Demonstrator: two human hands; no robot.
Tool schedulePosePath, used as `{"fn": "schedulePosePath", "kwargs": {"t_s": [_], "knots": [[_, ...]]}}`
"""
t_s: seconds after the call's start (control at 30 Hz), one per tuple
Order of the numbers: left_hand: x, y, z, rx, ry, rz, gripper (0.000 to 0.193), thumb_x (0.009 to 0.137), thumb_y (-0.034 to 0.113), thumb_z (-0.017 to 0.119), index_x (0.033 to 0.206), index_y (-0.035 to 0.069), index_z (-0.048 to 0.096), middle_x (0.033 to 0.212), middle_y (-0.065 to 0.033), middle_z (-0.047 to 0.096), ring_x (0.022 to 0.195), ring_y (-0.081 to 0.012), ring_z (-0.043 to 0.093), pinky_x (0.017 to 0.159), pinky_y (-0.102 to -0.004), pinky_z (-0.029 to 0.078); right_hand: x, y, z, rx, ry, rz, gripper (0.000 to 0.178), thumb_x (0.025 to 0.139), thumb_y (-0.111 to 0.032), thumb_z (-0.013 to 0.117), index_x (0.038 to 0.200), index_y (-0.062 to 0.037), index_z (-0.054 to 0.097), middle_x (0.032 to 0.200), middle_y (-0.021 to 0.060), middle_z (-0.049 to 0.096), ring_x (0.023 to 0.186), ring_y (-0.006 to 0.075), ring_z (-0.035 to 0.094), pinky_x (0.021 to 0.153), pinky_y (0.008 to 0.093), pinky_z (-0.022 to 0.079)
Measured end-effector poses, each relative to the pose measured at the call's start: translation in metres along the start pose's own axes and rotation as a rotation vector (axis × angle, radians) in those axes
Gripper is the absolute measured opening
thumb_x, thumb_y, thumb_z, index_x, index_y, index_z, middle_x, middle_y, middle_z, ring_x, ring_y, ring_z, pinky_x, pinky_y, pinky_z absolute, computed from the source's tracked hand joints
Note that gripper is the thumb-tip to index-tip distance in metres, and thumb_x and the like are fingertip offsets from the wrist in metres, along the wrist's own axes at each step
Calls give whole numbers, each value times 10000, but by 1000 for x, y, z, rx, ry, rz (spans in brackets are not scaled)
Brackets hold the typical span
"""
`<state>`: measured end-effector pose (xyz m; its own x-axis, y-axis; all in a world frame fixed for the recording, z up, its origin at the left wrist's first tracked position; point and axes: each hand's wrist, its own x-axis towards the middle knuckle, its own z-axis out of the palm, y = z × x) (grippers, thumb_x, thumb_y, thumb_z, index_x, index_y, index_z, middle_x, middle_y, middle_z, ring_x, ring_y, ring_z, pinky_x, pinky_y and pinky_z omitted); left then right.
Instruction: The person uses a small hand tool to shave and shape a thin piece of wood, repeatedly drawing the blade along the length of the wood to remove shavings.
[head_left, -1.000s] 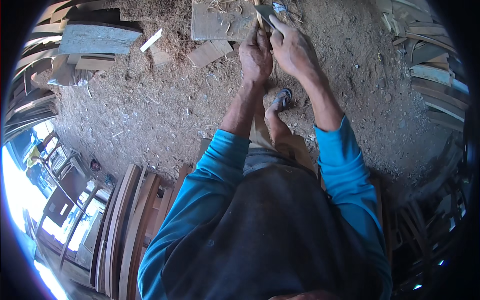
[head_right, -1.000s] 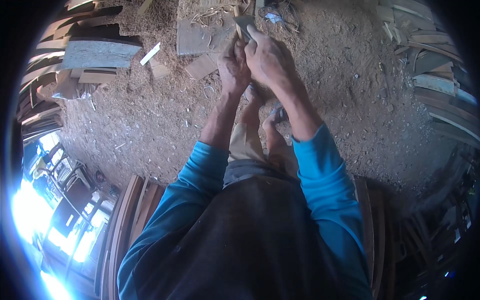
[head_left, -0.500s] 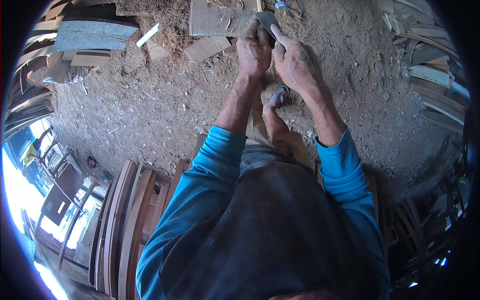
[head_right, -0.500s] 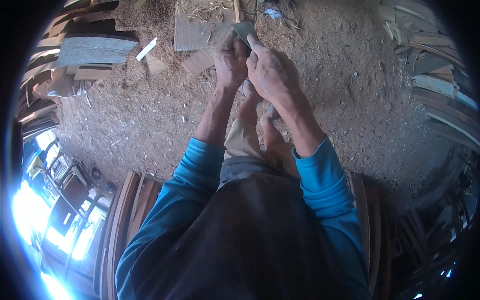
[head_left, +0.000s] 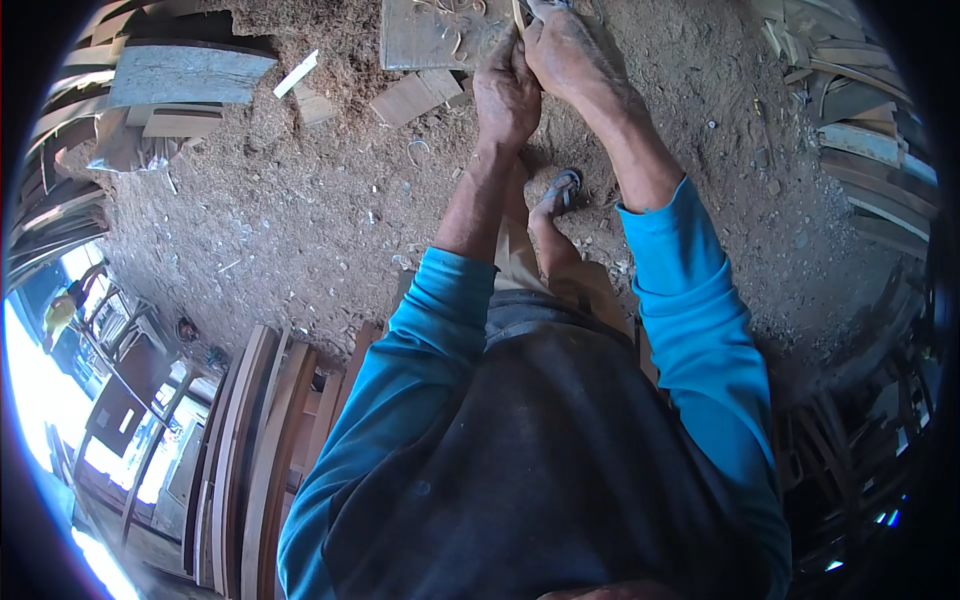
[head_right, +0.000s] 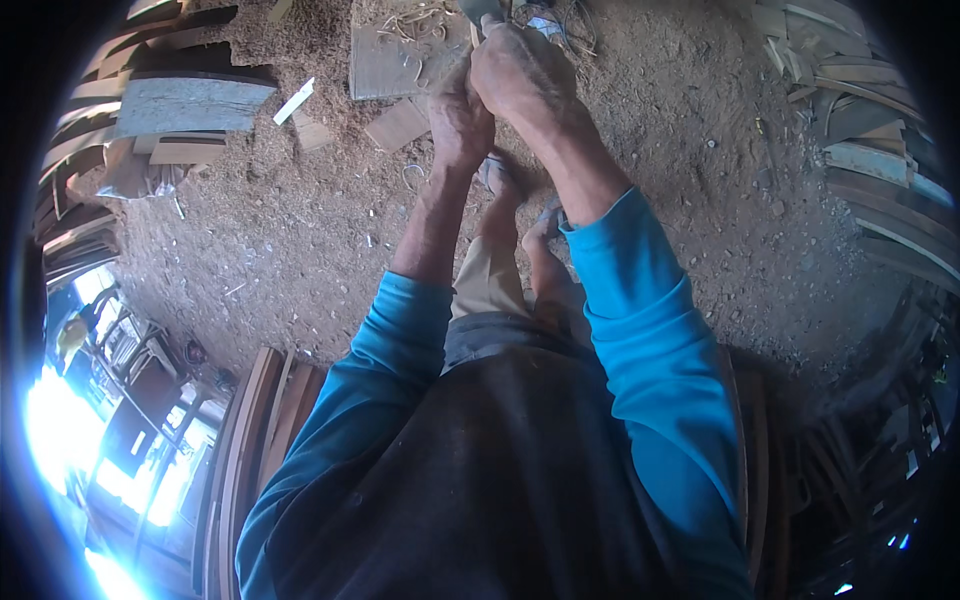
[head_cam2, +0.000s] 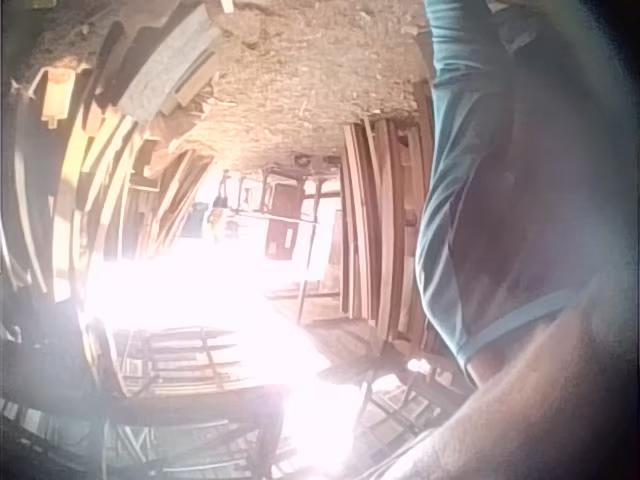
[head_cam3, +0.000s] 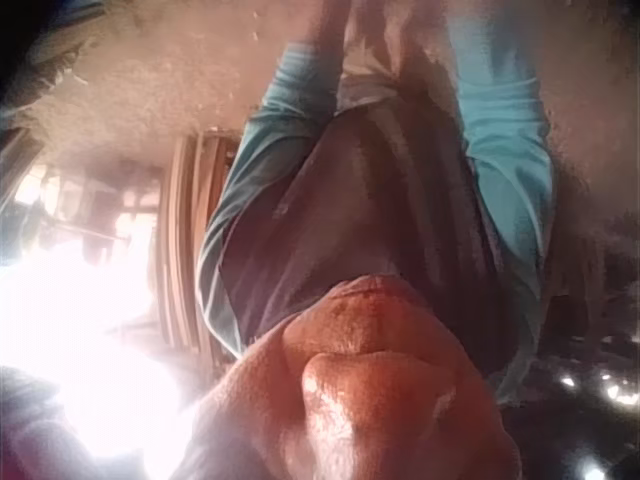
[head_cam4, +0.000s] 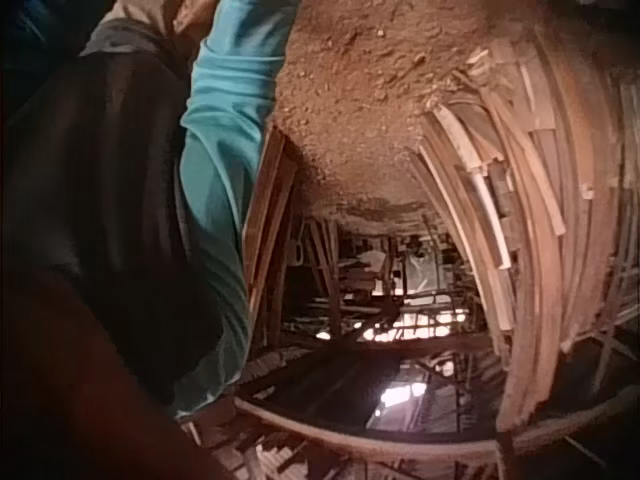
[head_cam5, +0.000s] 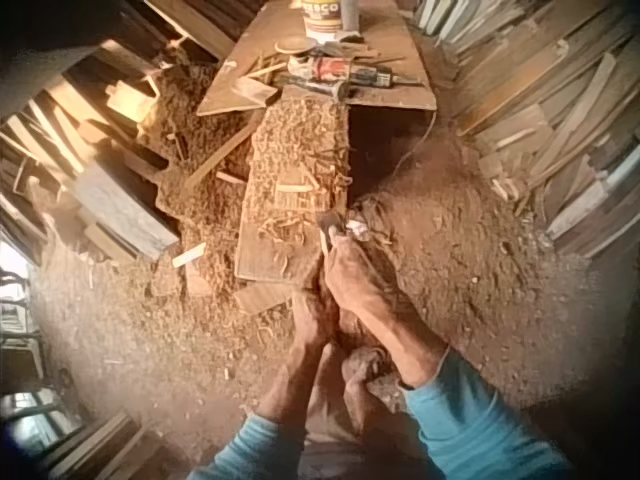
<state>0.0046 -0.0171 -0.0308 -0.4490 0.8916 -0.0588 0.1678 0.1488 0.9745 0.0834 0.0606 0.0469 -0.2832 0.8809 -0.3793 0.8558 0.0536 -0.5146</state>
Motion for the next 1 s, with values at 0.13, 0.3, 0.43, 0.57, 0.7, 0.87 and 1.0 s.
{"fn": "schedulePosePath", "kwargs": {"t_s": [0.13,0.3,0.43,0.57,0.7,0.87,1.0], "knots": [[-4,-2,1,-30,21,-62,338,1083,173,513,1365,19,620,1001,-153,759,895,-176,709,795,-346,566,-8,9,-3,31,-33,-52,454,1015,-238,457,1402,-46,597,1081,287,715,992,431,711,890,510,564],[-5,3,2,-97,-18,-206,218,1057,148,539,1169,22,677,922,-146,750,807,-222,721,741,-370,564,-74,13,2,2,-23,-59,433,1012,-222,505,1421,-119,603,939,304,687,866,444,706,794,500,550],[-1,5,-6,-4,-49,-130,240,1063,173,541,1212,35,668,912,-186,738,812,-239,724,725,-392,557,-54,6,-1,16,-50,-108,443,1015,-244,500,1403,-58,602,981,279,723,932,424,717,862,505,564],[-4,-2,-1,-70,32,-48,267,1068,181,540,1254,22,649,889,-181,736,807,-236,719,722,-394,559,-34,-2,-3,4,-43,-81,441,1017,-250,487,1386,-42,610,1054,272,722,988,429,710,918,495,559],[0,13,-3,-98,18,-104,283,1070,176,540,1279,10,635,844,-167,719,761,-190,706,698,-370,560,4,2,-4,-34,14,-138,442,1022,-259,473,1371,-31,617,1110,272,713,1024,438,699,951,488,551],[0,22,-8,-62,-12,-182,278,1069,176,530,1275,24,637,776,-129,697,670,-158,672,639,-354,548,-26,-7,-24,-14,-86,-62,447,1012,-249,468,1375,-33,615,1094,292,705,1022,444,696,950,500,544],[0,10,-5,-57,-40,-176,259,1059,158,510,1249,55,651,752,-119,700,662,-196,684,630,-364,546,-51,-3,-21,-71,-147,-52,451,1010,-242,486,1404,-53,600,990,272,722,949,441,706,888,509,558]]}}
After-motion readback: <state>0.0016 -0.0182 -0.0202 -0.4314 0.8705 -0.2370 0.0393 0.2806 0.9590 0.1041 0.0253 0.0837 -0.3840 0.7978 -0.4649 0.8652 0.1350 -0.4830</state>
